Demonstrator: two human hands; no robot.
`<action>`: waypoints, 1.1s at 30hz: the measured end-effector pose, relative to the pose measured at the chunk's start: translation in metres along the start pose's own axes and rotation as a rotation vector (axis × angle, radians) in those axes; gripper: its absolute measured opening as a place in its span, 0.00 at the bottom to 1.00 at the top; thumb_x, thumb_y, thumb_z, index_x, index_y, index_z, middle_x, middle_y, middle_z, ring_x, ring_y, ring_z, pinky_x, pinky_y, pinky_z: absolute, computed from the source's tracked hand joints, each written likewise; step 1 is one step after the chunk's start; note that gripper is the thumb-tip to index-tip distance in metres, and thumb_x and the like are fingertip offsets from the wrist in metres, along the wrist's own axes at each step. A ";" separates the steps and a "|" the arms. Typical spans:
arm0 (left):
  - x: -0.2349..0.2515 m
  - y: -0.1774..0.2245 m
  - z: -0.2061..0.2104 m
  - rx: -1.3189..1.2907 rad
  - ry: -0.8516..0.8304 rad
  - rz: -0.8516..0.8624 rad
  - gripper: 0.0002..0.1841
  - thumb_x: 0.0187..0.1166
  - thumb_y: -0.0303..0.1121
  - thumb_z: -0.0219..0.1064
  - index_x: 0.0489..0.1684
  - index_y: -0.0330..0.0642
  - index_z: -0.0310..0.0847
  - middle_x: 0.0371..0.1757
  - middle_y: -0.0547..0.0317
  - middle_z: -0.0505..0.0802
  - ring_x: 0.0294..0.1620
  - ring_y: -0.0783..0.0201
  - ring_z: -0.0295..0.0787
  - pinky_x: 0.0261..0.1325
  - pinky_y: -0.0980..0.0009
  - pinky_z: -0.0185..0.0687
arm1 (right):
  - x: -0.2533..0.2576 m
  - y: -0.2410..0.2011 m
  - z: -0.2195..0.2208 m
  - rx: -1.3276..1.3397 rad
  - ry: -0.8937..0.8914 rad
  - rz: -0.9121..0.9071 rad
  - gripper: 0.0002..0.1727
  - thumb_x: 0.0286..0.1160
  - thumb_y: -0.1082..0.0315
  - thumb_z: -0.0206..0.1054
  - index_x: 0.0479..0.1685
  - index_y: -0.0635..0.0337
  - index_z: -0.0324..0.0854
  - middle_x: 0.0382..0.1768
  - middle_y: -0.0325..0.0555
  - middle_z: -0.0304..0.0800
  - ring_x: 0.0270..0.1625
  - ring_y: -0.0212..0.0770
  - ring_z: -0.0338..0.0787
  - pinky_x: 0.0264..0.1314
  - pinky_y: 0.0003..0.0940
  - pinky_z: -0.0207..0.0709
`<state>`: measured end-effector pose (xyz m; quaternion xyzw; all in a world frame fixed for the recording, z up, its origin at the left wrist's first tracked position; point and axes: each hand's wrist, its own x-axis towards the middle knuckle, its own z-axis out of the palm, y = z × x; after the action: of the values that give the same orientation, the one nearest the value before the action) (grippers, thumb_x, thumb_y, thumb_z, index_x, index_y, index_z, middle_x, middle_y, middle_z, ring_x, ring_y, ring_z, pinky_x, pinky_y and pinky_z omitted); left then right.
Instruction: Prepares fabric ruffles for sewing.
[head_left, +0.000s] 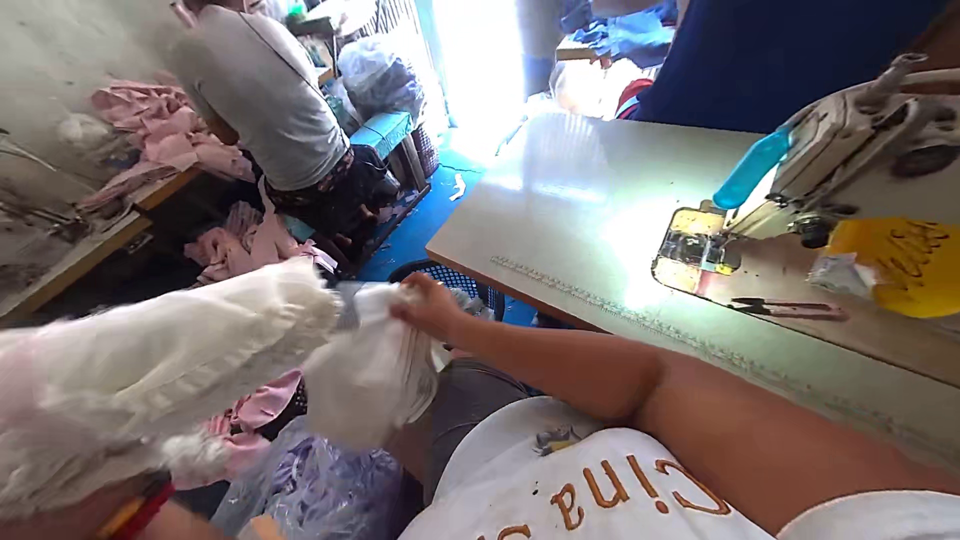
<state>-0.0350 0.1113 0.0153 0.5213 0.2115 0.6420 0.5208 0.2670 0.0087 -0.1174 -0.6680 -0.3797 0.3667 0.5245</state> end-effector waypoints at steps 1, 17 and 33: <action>0.005 -0.009 0.003 -0.059 -0.112 -0.069 0.28 0.92 0.42 0.23 0.43 0.40 0.72 0.31 0.62 0.92 0.36 0.70 0.92 0.39 0.69 0.92 | 0.011 0.022 -0.007 -0.094 0.017 0.035 0.36 0.78 0.57 0.73 0.84 0.53 0.66 0.69 0.70 0.81 0.69 0.67 0.84 0.70 0.67 0.76; -0.098 -0.180 0.345 0.170 -0.539 -0.852 0.27 0.91 0.55 0.49 0.77 0.46 0.69 0.61 0.52 0.87 0.57 0.59 0.87 0.56 0.55 0.85 | -0.179 0.072 -0.200 -0.375 0.594 -0.187 0.38 0.70 0.52 0.77 0.81 0.56 0.73 0.68 0.55 0.87 0.69 0.49 0.87 0.73 0.54 0.80; -0.150 -0.265 0.320 0.467 -0.936 0.231 0.10 0.78 0.31 0.69 0.47 0.32 0.86 0.53 0.45 0.88 0.52 0.62 0.89 0.54 0.67 0.88 | -0.192 0.136 -0.224 -0.974 0.915 -0.427 0.21 0.74 0.60 0.66 0.67 0.45 0.89 0.30 0.50 0.84 0.31 0.48 0.84 0.32 0.41 0.77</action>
<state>0.3553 -0.0110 -0.1509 0.8739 0.0352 0.3299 0.3554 0.3976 -0.2786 -0.1930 -0.8250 -0.3648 -0.2743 0.3332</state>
